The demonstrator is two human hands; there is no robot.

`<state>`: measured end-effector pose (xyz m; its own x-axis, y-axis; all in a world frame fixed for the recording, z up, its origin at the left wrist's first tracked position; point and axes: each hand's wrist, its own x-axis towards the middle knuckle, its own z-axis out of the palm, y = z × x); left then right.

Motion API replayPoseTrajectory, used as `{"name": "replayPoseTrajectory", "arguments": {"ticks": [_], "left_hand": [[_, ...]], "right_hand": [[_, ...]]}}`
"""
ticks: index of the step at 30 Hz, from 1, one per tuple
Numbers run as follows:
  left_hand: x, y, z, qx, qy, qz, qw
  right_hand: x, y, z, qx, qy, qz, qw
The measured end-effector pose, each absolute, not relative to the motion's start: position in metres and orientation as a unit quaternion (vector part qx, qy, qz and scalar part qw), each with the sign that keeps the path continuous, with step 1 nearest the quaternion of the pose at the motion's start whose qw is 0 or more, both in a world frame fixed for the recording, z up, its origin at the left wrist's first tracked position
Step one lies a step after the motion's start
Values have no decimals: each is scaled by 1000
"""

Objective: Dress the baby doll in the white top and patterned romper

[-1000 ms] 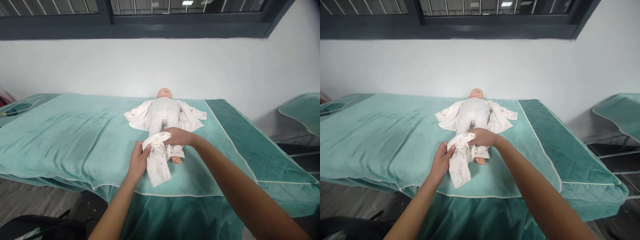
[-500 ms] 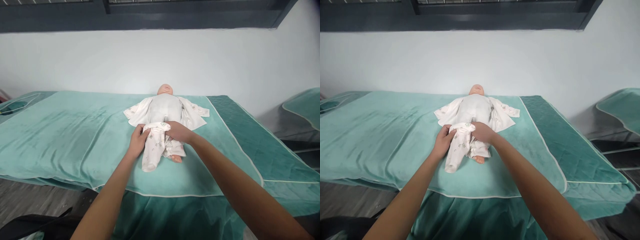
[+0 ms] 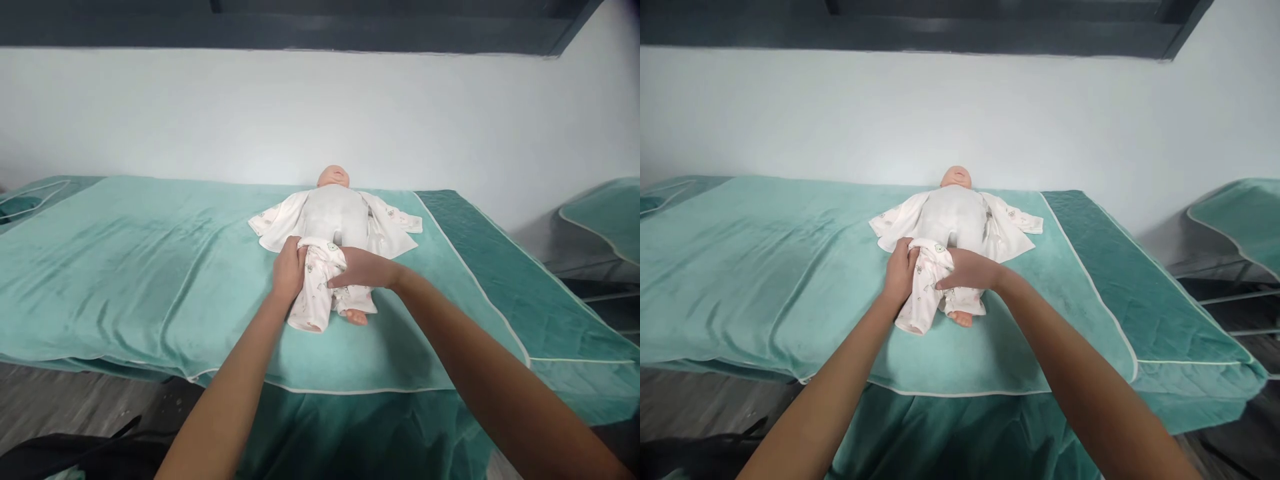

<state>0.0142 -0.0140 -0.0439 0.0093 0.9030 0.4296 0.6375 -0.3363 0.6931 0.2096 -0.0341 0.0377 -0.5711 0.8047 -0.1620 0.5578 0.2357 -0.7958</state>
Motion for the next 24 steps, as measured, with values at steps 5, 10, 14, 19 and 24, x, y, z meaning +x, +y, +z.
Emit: {"name": "replayPoseTrajectory", "arguments": {"ticks": [5, 10, 14, 19, 24], "left_hand": [[13, -18, -45, 695, 555, 433, 146], [14, -19, -47, 703, 560, 426, 104], [16, -13, -46, 701, 576, 414, 76], [17, -8, -43, 702, 576, 412, 78], [15, -20, -40, 668, 586, 442, 120]], "right_hand": [[203, -29, 28, -508, -764, 360, 171], [199, -29, 15, -538, -754, 288, 243], [195, -29, 12, -556, -744, 250, 272], [192, -30, 13, -586, -724, 241, 273], [194, -29, 10, -583, -689, 299, 310]]}}
